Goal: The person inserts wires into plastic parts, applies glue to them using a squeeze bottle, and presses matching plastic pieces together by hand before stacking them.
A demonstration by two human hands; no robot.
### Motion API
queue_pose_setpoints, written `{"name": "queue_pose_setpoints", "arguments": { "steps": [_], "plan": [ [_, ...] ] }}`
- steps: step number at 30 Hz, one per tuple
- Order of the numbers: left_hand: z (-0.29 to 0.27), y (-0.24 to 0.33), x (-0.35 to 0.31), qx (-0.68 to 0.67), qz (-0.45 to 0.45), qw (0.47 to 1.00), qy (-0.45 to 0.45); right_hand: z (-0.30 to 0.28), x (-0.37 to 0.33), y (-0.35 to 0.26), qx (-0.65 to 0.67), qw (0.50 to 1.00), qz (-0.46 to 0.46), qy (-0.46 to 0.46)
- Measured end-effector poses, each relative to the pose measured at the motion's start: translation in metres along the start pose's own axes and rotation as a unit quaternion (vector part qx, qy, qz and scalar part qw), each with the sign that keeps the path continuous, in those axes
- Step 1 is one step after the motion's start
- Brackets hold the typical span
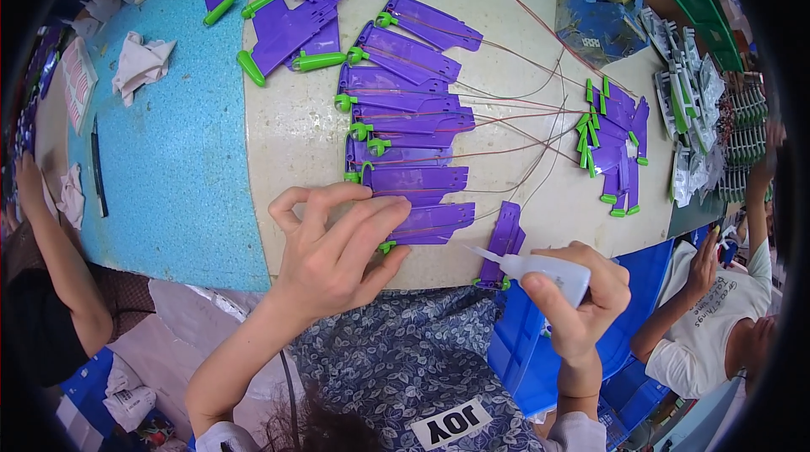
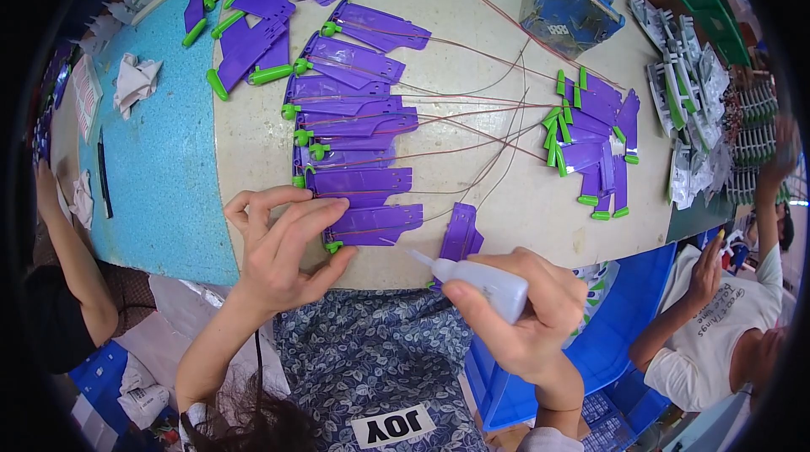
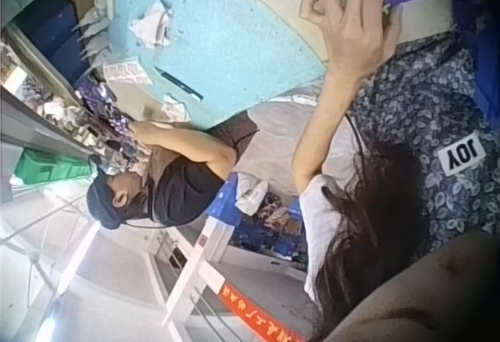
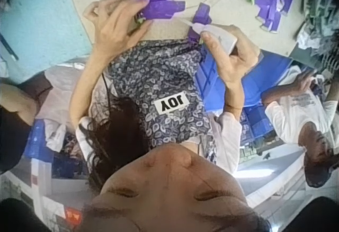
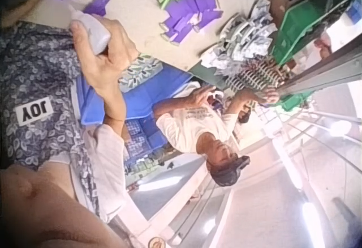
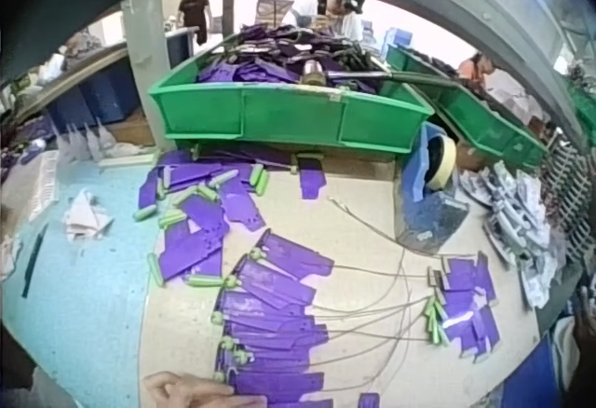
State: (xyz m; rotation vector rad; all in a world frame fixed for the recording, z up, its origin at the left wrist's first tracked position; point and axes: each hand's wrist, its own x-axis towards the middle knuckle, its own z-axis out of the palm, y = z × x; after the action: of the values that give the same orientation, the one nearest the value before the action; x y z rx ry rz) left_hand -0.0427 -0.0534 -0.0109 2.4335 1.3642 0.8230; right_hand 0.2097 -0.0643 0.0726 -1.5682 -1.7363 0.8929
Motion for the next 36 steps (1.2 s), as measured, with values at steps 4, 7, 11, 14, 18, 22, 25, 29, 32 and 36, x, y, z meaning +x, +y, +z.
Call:
{"name": "queue_pose_setpoints", "arguments": {
  "steps": [4,7,11,14,18,22,25,29,32,36],
  "plan": [
    [0.002,-0.001,0.0,-0.001,0.003,1.0,0.004,0.01,0.004,0.005,0.001,1.0,0.019,-0.014],
    [0.004,0.003,-0.005,-0.016,0.017,0.999,0.027,-0.002,0.003,0.003,-0.024,0.997,0.076,-0.003],
    [0.02,0.061,-0.023,-0.062,0.038,0.997,-0.001,-0.018,-0.009,0.003,0.066,0.986,0.13,0.076],
    [0.034,0.086,-0.023,0.0,-0.015,0.998,-0.054,-0.013,-0.013,0.007,0.154,0.969,0.093,0.17],
    [0.011,0.057,-0.042,0.014,-0.039,0.998,-0.036,-0.016,-0.028,0.003,0.159,0.975,0.083,0.133],
    [-0.002,0.011,-0.045,0.002,-0.018,1.0,0.001,0.003,-0.023,-0.003,0.145,0.984,0.079,0.06],
    [-0.006,0.01,-0.038,-0.026,-0.035,0.999,0.011,0.017,-0.021,-0.002,0.116,0.993,0.027,0.0],
    [-0.01,0.008,-0.037,-0.037,-0.034,0.999,0.013,0.033,-0.017,-0.004,0.022,0.999,-0.037,-0.03],
    [-0.01,0.008,-0.038,-0.043,-0.034,0.998,0.018,0.039,-0.016,-0.004,-0.021,0.999,-0.041,-0.012],
    [-0.005,0.005,-0.04,-0.053,-0.03,0.998,0.03,0.02,-0.026,-0.008,-0.034,0.999,0.002,0.011]
  ]
}}
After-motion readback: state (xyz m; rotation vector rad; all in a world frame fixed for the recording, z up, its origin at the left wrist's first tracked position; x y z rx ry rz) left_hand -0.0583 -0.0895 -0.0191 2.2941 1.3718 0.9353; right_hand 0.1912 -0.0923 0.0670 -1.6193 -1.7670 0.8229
